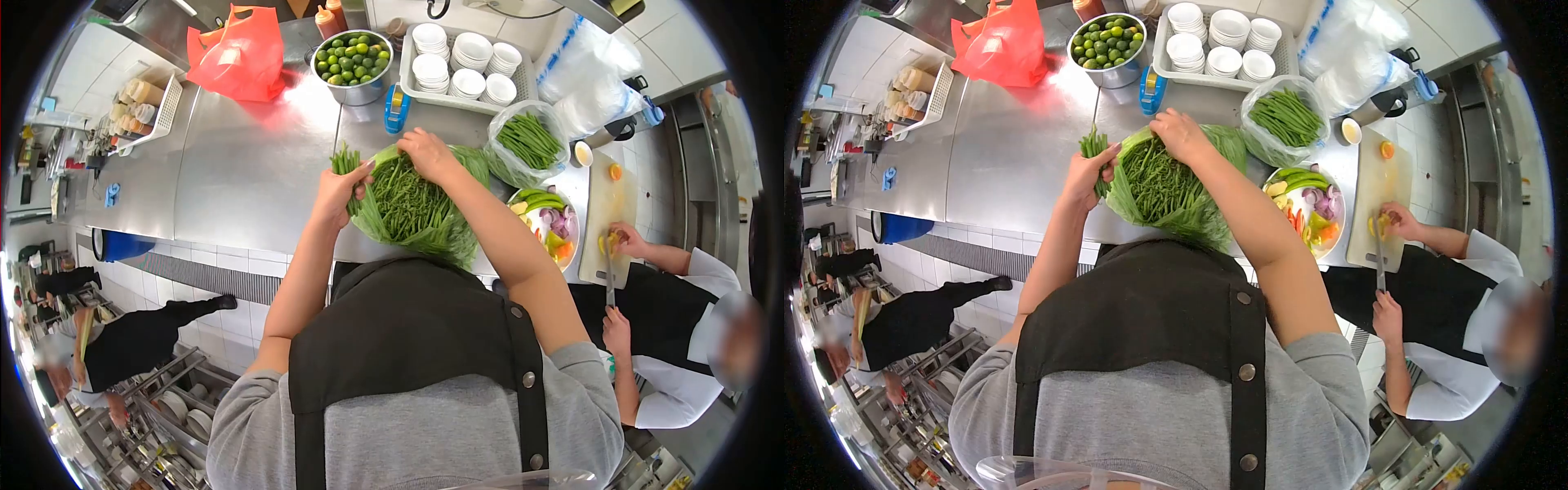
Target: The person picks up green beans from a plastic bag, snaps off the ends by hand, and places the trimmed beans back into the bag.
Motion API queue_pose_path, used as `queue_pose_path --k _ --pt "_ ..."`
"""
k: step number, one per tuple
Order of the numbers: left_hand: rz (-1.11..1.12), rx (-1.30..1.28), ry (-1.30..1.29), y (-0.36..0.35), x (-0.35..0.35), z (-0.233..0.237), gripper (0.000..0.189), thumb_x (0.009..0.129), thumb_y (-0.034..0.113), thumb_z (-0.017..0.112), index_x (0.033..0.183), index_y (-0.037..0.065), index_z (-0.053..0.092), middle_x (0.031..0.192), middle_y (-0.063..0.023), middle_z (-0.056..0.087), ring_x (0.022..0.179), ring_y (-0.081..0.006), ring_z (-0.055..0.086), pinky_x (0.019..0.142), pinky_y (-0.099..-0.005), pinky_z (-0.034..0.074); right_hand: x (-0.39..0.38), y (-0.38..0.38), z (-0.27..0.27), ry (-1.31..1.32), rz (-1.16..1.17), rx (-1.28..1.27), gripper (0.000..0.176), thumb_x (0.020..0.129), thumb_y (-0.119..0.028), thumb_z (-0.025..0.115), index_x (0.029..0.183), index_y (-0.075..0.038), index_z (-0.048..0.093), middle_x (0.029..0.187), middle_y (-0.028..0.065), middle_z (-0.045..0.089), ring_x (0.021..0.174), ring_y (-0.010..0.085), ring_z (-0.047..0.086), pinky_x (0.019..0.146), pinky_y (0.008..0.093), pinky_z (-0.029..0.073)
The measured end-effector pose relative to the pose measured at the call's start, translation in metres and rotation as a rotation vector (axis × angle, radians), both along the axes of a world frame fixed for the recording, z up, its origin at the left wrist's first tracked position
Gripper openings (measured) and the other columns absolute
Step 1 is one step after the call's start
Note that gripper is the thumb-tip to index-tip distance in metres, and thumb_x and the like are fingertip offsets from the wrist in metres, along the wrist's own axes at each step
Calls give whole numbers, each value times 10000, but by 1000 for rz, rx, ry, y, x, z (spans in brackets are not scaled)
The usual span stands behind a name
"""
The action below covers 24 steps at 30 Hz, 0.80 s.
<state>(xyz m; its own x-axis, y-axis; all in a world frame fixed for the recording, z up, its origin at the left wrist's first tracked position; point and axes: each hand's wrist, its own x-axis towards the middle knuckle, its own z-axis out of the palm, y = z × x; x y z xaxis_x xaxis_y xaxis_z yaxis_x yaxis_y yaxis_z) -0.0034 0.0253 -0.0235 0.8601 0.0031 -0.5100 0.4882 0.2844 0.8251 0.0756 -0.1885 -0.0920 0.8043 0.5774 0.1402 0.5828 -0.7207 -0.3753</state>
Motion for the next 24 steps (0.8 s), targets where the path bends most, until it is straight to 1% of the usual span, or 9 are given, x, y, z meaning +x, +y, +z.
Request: queue_pose_path --k 2,6,9,12,14,17,20,23,24 --pt "-47 102 -36 -8 9 -4 188 860 107 771 976 -3 673 733 -24 643 534 -70 488 477 -212 379 2 -2 -1 -10 2 60 125 830 -33 591 884 -96 684 958 58 634 1022 264 594 885 404 506" --pt "-123 311 -101 -16 28 -25 186 811 58 795 968 -14 728 793 -41 706 536 -70 532 475 -219 408 -3 -6 21 -42 50 160 89 808 -41 634 863 -82 689 905 61 627 967 275 605 844 404 505" --pt "-235 337 -167 -25 34 -17 180 786 61 823 936 -3 747 757 -22 697 528 -69 543 474 -225 422 -14 -10 45 -53 37 274 68 790 -51 670 853 -69 688 873 74 621 918 285 604 805 404 509" --pt "-299 374 -236 -30 36 -12 182 763 59 832 907 -10 746 719 -31 692 519 -78 563 474 -245 466 -18 -14 56 -50 32 334 62 787 -63 694 848 -58 681 848 89 611 895 299 595 778 411 508" --pt "-315 415 -277 -30 36 -12 186 766 67 835 912 -6 746 695 -26 680 524 -77 565 468 -248 458 -21 -19 59 -55 17 367 57 793 -70 701 843 -55 676 838 97 603 883 309 590 769 419 506" --pt "-336 425 -297 -29 34 -15 198 772 82 839 927 0 747 668 -19 663 523 -76 560 468 -247 445 -29 -22 82 26 -27 329 85 780 -76 719 834 -47 661 840 113 597 891 335 580 773 432 498" --pt "-351 444 -313 -30 31 -15 196 787 93 834 938 3 746 649 -9 648 524 -74 556 475 -243 435 -29 -27 89 -9 10 299 108 785 -77 748 852 -26 680 818 90 622 836 272 626 740 392 510" --pt "-396 511 -381 -31 28 -17 182 811 103 823 946 10 744 690 -4 668 546 -58 555 494 -232 442 -30 -30 87 568 -96 705 122 808 -86 767 891 -10 720 836 63 675 799 176 659 723 329 517" --pt "-414 538 -411 -31 26 -17 177 820 108 819 950 13 744 713 -4 680 556 -50 555 501 -227 447 -32 -31 89 611 -148 855 127 810 -90 774 895 -7 731 840 61 688 790 155 660 725 312 517"
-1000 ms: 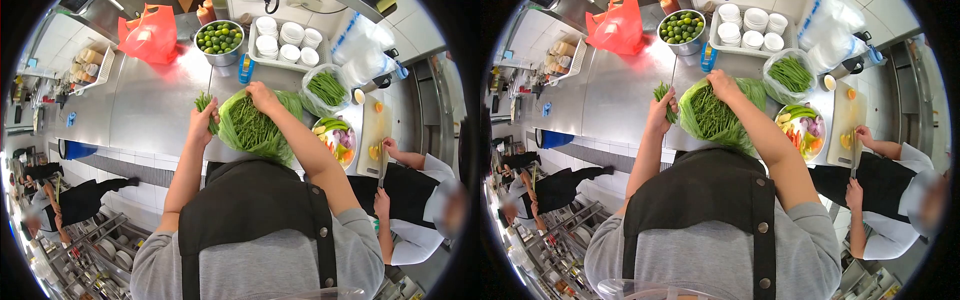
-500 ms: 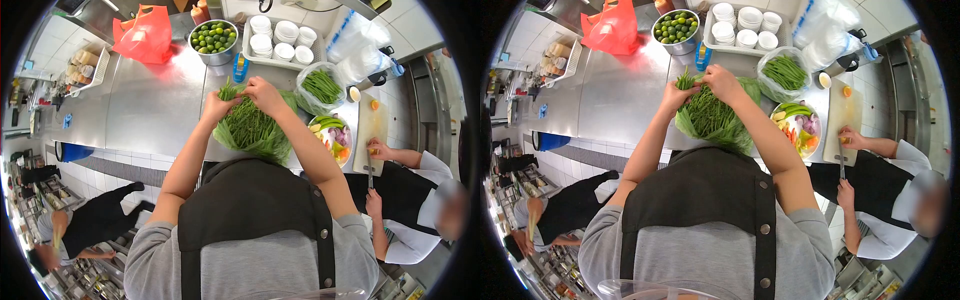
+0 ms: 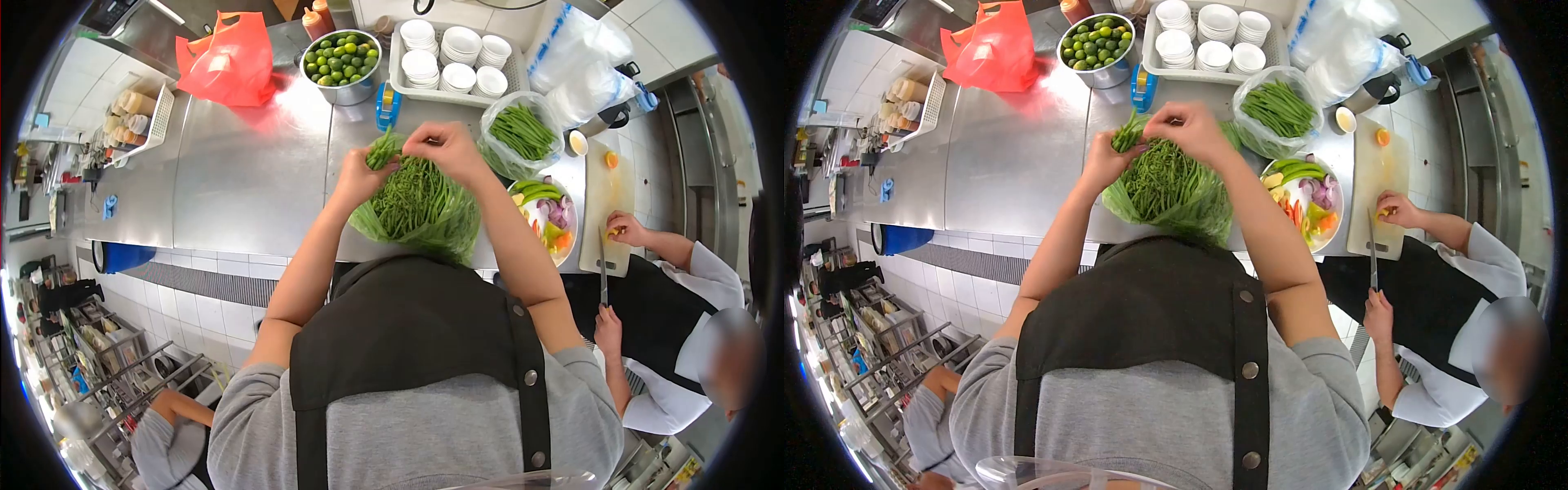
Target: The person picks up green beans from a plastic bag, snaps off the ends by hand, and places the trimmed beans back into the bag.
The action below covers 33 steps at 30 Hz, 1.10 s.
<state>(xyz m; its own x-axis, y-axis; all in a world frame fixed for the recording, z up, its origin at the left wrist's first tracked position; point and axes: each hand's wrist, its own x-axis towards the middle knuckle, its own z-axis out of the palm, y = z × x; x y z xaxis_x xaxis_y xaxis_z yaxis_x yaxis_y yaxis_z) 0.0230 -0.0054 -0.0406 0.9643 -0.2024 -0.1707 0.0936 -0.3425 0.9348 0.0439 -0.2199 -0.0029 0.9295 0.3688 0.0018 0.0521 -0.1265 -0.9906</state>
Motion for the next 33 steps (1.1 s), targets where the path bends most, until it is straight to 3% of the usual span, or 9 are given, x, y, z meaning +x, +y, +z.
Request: queue_pose_path --k 2,6,10,12,18,23,29,32,33 --pt "128 -163 82 0 -2 1 174 848 89 786 990 8 724 761 -20 686 559 -53 543 506 -228 442 -3 -3 6 118 -137 269 137 814 -100 787 904 -2 753 847 57 716 773 115 662 730 278 516" --pt "370 -776 170 9 2 3 205 878 60 747 1064 1 682 856 -51 698 550 -71 529 498 -226 428 -12 -8 -16 51 81 -38 121 783 -99 802 866 -17 769 810 68 726 748 119 669 714 272 525" --pt "400 -1001 178 16 4 12 173 905 41 715 1060 36 637 935 -53 677 594 -69 524 524 -214 426 -26 -5 -22 154 199 -278 194 738 -178 846 814 -23 755 715 56 697 654 129 644 627 286 513" --pt "415 -1023 182 15 0 15 165 907 39 711 1050 51 628 970 -62 669 606 -70 522 532 -213 427 -28 2 -18 150 179 -430 267 726 -246 867 786 -19 740 692 56 688 624 135 631 613 291 506" --pt "525 -1010 170 5 -5 19 184 897 32 723 1053 45 626 998 -81 675 604 -69 511 531 -220 432 -41 43 -14 -8 -44 -266 424 727 -395 867 774 -3 711 687 86 680 614 161 625 603 319 501" --pt "645 -948 129 2 -8 12 194 890 50 738 1047 49 624 1001 -71 669 633 -69 522 547 -205 431 -36 41 -9 -179 32 -324 152 832 -153 723 853 -3 713 804 156 669 724 281 631 693 361 492" --pt "728 -942 200 13 -10 -5 184 897 84 736 1034 50 618 938 -45 657 642 -74 529 556 -202 445 -45 20 3 -242 245 -139 123 824 -120 738 851 -3 708 760 95 648 700 190 622 649 332 488" --pt "669 -1017 293 26 -11 -5 195 912 111 717 1058 45 606 849 -26 614 637 -89 525 557 -222 449 -43 -3 3 99 431 -481 155 775 -133 780 860 -18 719 789 77 672 748 178 648 661 323 507" --pt "638 -1039 336 30 -14 -7 205 923 130 709 1079 47 604 821 -16 590 633 -92 521 555 -222 450 -39 -13 -28 29 415 -482 193 732 -118 801 886 -25 731 793 71 686 737 171 652 668 323 523"
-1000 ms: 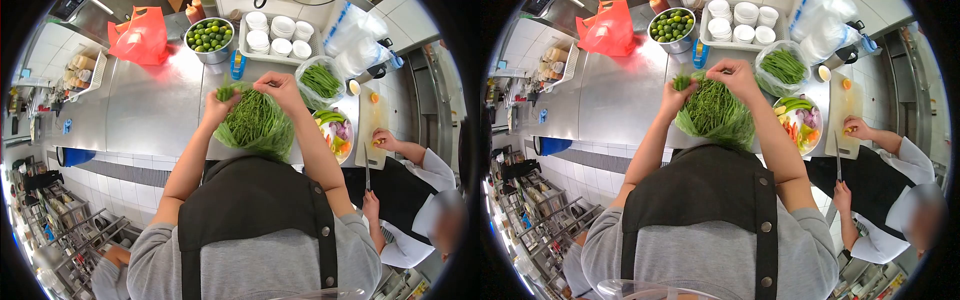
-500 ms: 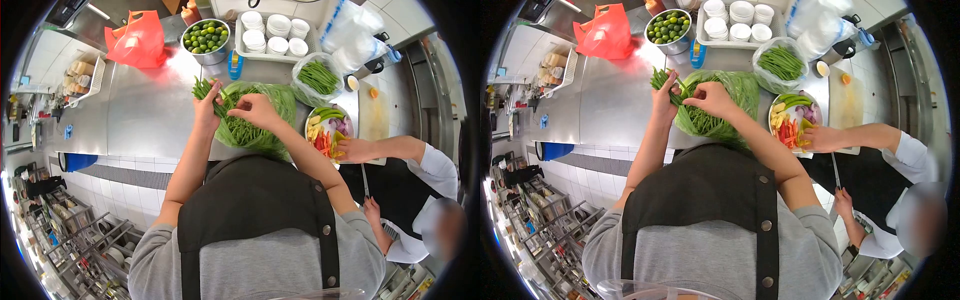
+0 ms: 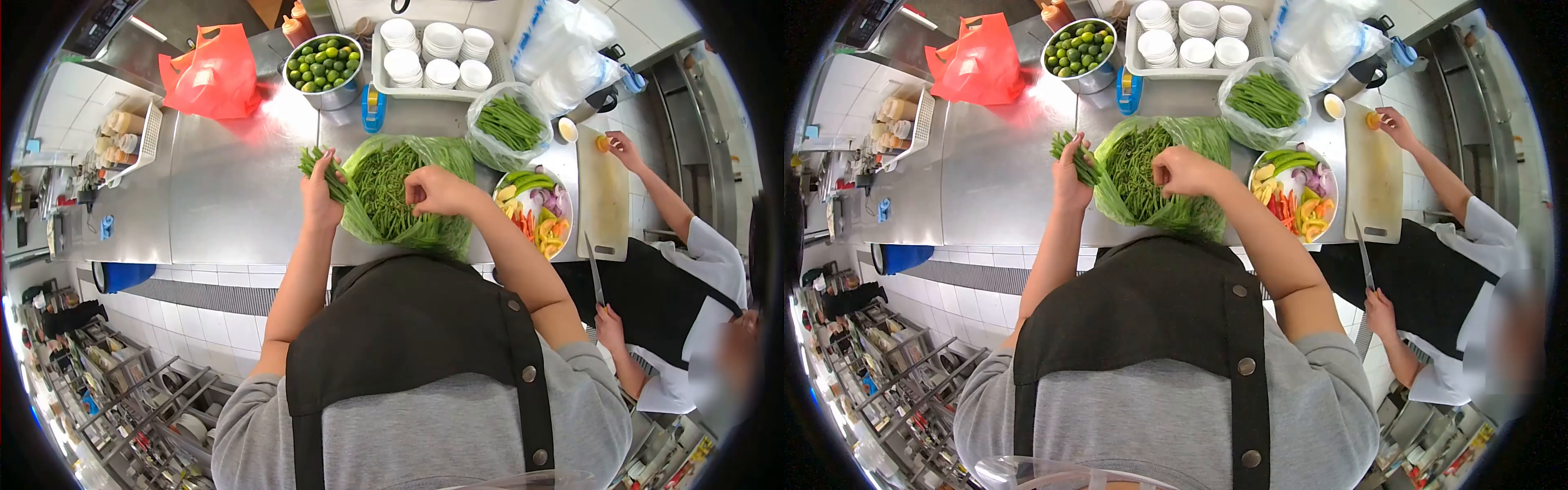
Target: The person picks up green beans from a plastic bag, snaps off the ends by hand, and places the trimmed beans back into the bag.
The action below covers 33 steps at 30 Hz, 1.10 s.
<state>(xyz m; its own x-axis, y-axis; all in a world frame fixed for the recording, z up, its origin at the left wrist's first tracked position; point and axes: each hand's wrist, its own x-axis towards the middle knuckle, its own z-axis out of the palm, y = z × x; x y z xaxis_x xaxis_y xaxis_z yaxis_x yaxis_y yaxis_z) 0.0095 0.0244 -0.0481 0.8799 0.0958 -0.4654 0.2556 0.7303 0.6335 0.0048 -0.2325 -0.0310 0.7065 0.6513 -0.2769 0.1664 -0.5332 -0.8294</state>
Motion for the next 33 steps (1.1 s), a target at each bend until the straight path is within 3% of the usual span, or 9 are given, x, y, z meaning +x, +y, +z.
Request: queue_pose_path --k 3,7,10,14,18,21,22,25,33 --pt "-64 4 69 -2 -6 9 190 939 159 700 1054 58 588 761 -2 532 626 -106 515 551 -232 454 16 -6 -21 -62 -140 18 273 682 -71 825 941 -40 744 789 100 707 729 224 679 696 349 549" --pt "-168 137 18 -16 -21 8 187 948 181 699 927 82 541 739 -6 518 631 -119 520 544 -240 457 63 26 -56 -89 -457 20 217 776 -114 777 951 8 738 891 173 732 814 270 721 736 382 564" --pt "-201 132 52 -30 -33 15 237 931 150 718 833 92 510 721 -11 535 592 -116 530 521 -241 457 78 53 -52 237 -619 -40 225 822 -192 748 926 8 741 941 215 728 878 330 724 766 420 569" --pt "-235 132 100 -33 -42 10 235 912 107 735 845 98 509 731 -18 553 582 -103 529 508 -218 453 86 74 -82 -201 -706 -261 249 810 -267 744 843 -20 735 906 212 720 913 400 694 790 466 565" --pt "-257 170 85 -32 -41 9 209 889 67 747 883 88 539 876 -102 676 589 -94 528 509 -208 456 84 68 -89 -284 -665 -40 178 778 -220 754 874 -71 729 844 154 714 786 334 694 740 447 552" --pt "-263 260 48 -27 -34 4 176 877 37 743 997 38 614 1036 -150 720 642 -90 555 559 -209 465 58 58 -50 -285 -770 304 134 815 -165 730 861 -42 705 807 142 698 702 289 668 672 407 528" --pt "-263 314 22 -30 -31 7 194 876 33 741 1035 23 630 1042 -138 722 662 -87 564 574 -211 466 45 54 -33 -387 -786 371 96 839 -99 732 864 -13 697 757 92 691 634 153 629 599 301 492" --pt "-254 477 -136 -45 -26 8 312 874 27 735 1172 -24 659 1040 -81 725 760 -74 598 624 -213 462 11 39 6 -436 -748 416 107 839 -110 715 862 -12 680 846 124 663 731 267 649 652 375 501" --pt "-379 852 -374 -74 -25 29 142 869 -9 729 1006 -35 707 819 -38 685 637 -78 609 571 -225 504 -30 31 23 -576 -744 541 122 848 -102 731 873 -2 667 822 110 603 696 266 608 636 370 490"
